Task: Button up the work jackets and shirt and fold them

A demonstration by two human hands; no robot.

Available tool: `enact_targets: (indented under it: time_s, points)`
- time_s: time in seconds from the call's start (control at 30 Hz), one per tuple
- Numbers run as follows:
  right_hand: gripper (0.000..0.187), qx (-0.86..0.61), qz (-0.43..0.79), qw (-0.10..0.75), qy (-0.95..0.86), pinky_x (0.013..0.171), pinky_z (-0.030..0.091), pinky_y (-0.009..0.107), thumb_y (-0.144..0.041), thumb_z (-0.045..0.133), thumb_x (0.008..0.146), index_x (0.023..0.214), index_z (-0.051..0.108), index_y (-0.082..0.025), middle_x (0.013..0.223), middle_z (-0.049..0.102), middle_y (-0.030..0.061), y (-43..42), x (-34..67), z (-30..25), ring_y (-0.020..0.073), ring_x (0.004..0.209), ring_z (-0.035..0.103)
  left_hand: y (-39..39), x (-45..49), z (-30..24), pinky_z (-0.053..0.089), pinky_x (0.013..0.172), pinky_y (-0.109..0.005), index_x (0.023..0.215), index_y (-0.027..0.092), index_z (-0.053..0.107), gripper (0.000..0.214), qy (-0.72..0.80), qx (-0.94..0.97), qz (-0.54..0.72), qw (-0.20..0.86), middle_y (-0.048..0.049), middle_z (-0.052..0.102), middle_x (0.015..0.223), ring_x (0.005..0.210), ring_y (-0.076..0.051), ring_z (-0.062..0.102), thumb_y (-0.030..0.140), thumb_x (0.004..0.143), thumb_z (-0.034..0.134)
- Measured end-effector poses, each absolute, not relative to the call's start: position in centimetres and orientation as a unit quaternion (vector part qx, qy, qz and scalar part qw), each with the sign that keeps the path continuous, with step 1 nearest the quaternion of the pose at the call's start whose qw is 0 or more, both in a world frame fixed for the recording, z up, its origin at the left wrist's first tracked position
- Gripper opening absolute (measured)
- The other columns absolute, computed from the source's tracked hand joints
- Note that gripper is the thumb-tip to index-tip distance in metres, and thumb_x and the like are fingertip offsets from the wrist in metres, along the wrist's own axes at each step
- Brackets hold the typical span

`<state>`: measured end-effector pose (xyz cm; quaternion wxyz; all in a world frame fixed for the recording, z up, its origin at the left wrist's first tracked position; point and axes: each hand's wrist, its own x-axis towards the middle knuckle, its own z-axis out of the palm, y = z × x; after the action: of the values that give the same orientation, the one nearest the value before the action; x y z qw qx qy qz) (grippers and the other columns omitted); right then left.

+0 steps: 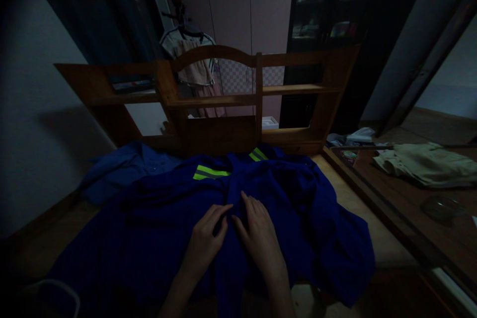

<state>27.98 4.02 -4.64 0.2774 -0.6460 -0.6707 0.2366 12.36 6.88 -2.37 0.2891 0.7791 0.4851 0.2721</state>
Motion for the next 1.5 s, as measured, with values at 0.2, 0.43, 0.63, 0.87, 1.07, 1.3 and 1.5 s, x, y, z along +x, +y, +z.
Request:
enact_targets:
  time_s: [0.2,0.43,0.63,0.87,1.07,1.3,1.5]
  points:
    - [0.052,-0.65,0.231,0.267,-0.673,0.108,0.037,0.045,-0.032,0.048,0.093,0.143,0.033,-0.025,0.14,0.046,0.0082,3.9,28.0,-4.5,0.0238,0.131,0.039,7.1,12.1,-3.0,0.05,0.089,-0.028,0.123,0.031,0.057,0.046,0.478,0.784,0.26,0.298,-0.0012,0.063,0.108,0.1,-0.015,0.061,0.005,0.087,0.044]
    - [0.05,-0.652,0.227,0.265,-0.674,0.108,0.038,0.044,-0.032,0.048,0.093,0.141,0.037,-0.026,0.138,0.047,0.0074,4.0,28.0,-4.3,0.0234,0.13,0.041,6.9,11.8,-3.4,0.05,0.091,-0.029,0.123,0.03,0.057,0.048,0.472,0.781,0.266,0.309,-0.0015,0.063,0.109,0.102,-0.015,0.06,0.004,0.086,0.042]
    - [0.05,-0.654,0.228,0.263,-0.672,0.107,0.039,0.045,-0.032,0.049,0.092,0.14,0.038,-0.026,0.138,0.048,0.0076,4.1,27.9,-4.4,0.0236,0.13,0.041,7.1,11.9,-3.3,0.049,0.09,-0.027,0.125,0.03,0.056,0.047,0.475,0.778,0.262,0.319,-0.002,0.062,0.109,0.101,-0.014,0.06,0.005,0.088,0.042]
    - [0.049,-0.655,0.233,0.258,-0.671,0.108,0.038,0.045,-0.03,0.048,0.092,0.14,0.038,-0.026,0.139,0.046,0.0076,4.1,27.9,-4.5,0.023,0.131,0.04,7.1,12.0,-3.4,0.049,0.09,-0.028,0.125,0.029,0.055,0.04,0.47,0.776,0.267,0.325,-0.0027,0.062,0.11,0.102,-0.015,0.06,0.012,0.091,0.044]
    - [0.048,-0.655,0.238,0.254,-0.67,0.108,0.038,0.044,-0.028,0.048,0.092,0.139,0.04,-0.025,0.139,0.046,0.0079,4.1,27.9,-4.5,0.0229,0.131,0.04,7.0,12.0,-3.5,0.05,0.09,-0.029,0.129,0.031,0.051,0.045,0.464,0.786,0.251,0.322,-0.0021,0.061,0.109,0.101,-0.015,0.06,0.01,0.091,0.042]
    - [0.046,-0.655,0.237,0.259,-0.669,0.108,0.038,0.043,-0.031,0.048,0.092,0.137,0.042,-0.025,0.137,0.048,0.0077,4.2,27.9,-4.2,0.0224,0.13,0.042,7.0,12.1,-3.4,0.048,0.092,-0.03,0.132,0.034,0.047,0.053,0.479,0.783,0.225,0.326,-0.002,0.058,0.112,0.104,-0.015,0.058,0.004,0.088,0.04]
    - [0.047,-0.656,0.237,0.254,-0.67,0.108,0.037,0.044,-0.028,0.048,0.092,0.138,0.041,-0.025,0.139,0.047,0.0073,4.1,28.0,-4.3,0.0221,0.131,0.04,7.2,12.2,-3.2,0.049,0.09,-0.029,0.13,0.032,0.05,0.049,0.473,0.783,0.237,0.329,-0.0028,0.059,0.109,0.1,-0.015,0.059,0.006,0.089,0.041]
